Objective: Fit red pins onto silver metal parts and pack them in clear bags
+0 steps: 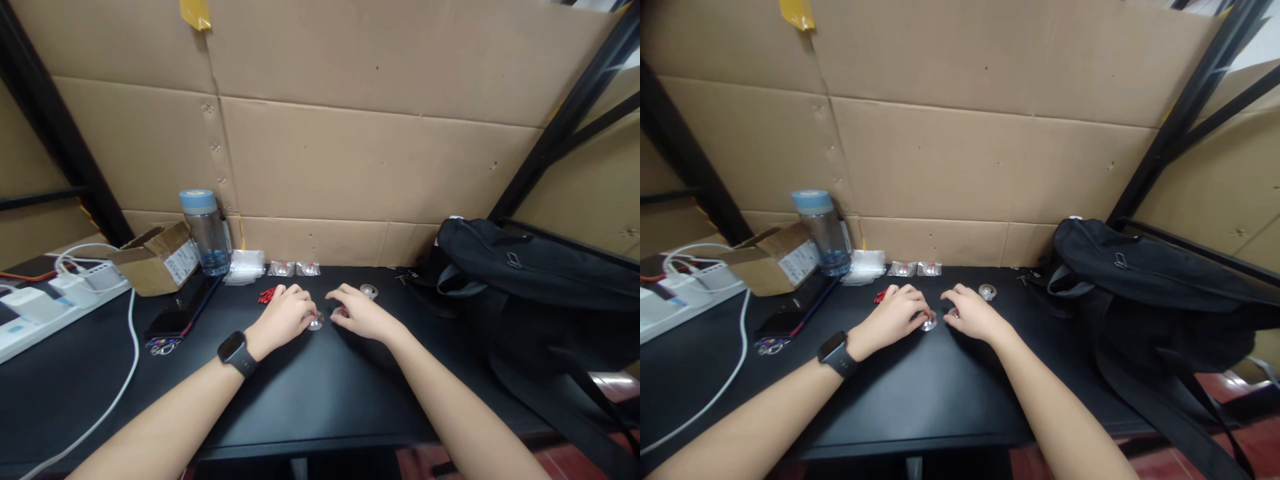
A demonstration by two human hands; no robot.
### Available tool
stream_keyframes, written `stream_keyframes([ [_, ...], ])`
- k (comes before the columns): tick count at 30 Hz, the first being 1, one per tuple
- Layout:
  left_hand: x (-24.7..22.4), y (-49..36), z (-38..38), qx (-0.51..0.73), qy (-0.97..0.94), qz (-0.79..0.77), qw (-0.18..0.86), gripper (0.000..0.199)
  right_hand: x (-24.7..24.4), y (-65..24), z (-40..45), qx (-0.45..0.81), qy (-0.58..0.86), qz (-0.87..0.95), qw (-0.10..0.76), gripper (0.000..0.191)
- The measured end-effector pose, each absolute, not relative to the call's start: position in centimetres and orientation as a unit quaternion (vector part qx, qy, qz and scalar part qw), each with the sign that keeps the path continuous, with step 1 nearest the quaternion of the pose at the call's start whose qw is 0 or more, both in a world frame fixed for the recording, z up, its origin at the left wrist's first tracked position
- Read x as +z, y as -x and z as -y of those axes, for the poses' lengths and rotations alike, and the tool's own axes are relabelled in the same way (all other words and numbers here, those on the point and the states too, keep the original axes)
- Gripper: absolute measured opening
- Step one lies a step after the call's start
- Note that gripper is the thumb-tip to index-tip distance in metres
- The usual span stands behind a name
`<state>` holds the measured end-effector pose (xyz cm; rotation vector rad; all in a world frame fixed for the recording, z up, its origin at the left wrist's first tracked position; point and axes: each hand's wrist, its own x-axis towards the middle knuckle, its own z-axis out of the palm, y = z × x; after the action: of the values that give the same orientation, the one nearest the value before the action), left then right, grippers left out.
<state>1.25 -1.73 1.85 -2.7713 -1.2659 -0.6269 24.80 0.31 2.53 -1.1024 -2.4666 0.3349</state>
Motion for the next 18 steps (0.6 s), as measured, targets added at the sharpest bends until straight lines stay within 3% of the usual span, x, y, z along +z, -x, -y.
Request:
stream_keyframes([
  [4,2.4,-1.4,2.1,-0.188,0.903,0.385,0.043,0.019,2.6,-26.1,-1.2,0.109,0.411,0.889,0.167,0.016],
  [12,1.5,-1.6,1.5,-0.205,0.87,0.448,0.027,0.027,2.6,-25.9,-1.3,0.105,0.457,0.857,0.212,0.018],
  [18,1.8,-1.2,0.6,-0.323,0.774,0.528,-0.136,0.02,2.2,-24.7,-1.4,0.35,0.43,0.751,0.359,0.007],
])
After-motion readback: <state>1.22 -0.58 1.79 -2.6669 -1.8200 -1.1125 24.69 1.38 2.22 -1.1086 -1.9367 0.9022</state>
